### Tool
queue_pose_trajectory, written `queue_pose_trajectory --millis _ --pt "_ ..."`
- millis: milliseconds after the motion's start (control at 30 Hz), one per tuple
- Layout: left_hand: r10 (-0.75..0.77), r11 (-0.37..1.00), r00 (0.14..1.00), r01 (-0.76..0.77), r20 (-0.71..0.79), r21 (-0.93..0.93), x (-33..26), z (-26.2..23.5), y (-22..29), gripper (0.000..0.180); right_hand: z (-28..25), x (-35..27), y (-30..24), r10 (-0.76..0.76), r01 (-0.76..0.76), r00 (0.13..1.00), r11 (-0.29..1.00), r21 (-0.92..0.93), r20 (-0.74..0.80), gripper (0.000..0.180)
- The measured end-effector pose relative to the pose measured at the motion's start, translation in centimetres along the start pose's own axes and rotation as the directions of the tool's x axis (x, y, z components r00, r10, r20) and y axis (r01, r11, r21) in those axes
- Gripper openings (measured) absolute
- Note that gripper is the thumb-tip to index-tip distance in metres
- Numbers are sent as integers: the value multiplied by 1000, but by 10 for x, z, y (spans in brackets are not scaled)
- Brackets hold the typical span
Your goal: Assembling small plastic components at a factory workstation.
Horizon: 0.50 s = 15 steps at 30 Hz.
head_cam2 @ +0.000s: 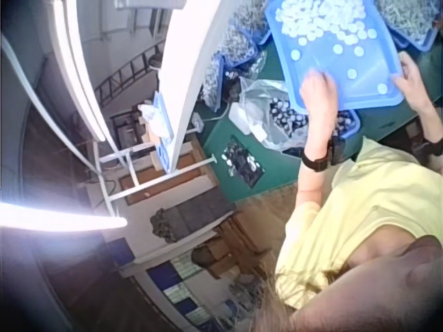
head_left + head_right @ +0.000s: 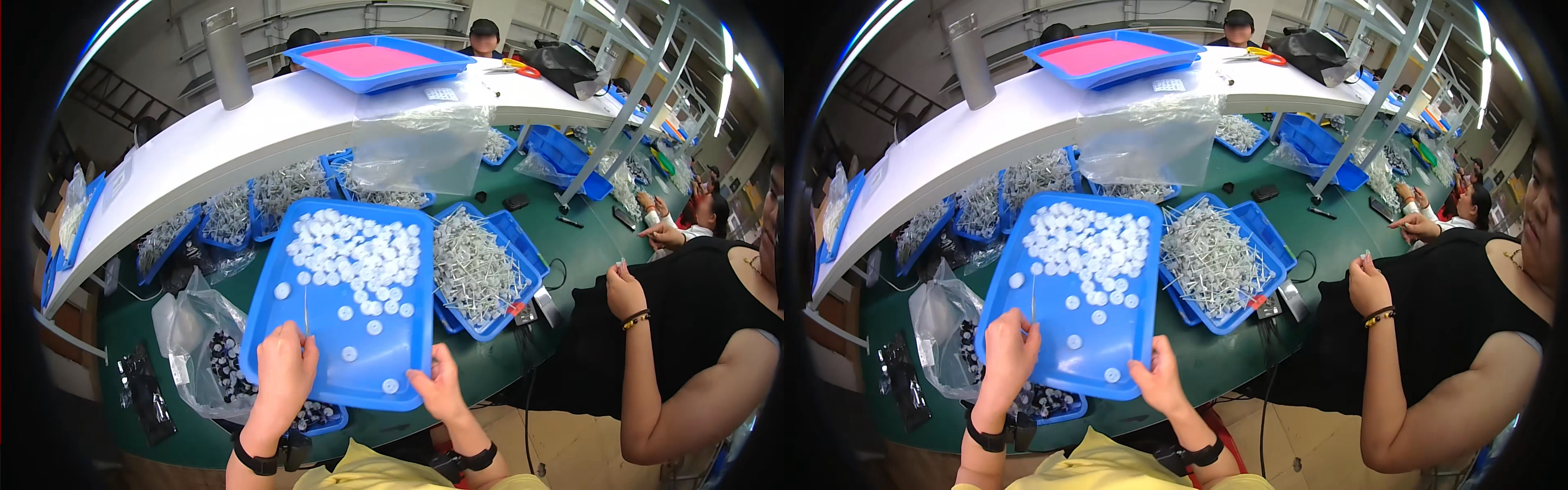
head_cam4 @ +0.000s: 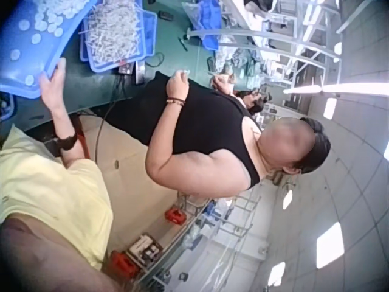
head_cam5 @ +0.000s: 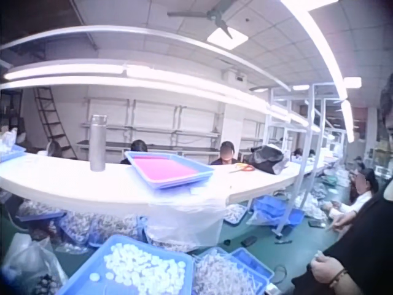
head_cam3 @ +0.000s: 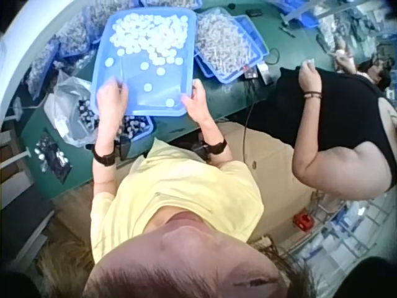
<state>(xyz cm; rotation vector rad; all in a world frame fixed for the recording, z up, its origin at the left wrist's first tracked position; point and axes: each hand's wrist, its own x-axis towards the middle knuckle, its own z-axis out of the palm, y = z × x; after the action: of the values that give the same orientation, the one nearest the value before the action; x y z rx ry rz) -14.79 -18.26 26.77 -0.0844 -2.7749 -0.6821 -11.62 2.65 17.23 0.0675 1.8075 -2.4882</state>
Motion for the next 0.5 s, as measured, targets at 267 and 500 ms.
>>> queue_pose_trajectory --millis 267,500 --pt "-254 550 932 359 259 -754 31 -12 22 9 -108 97 -27 -68 63 987 997 -38 -148 28" --pt "-319 190 816 554 483 -810 25 19 -15 9 -201 226 -36 -83 77 969 996 -35 -233 35"
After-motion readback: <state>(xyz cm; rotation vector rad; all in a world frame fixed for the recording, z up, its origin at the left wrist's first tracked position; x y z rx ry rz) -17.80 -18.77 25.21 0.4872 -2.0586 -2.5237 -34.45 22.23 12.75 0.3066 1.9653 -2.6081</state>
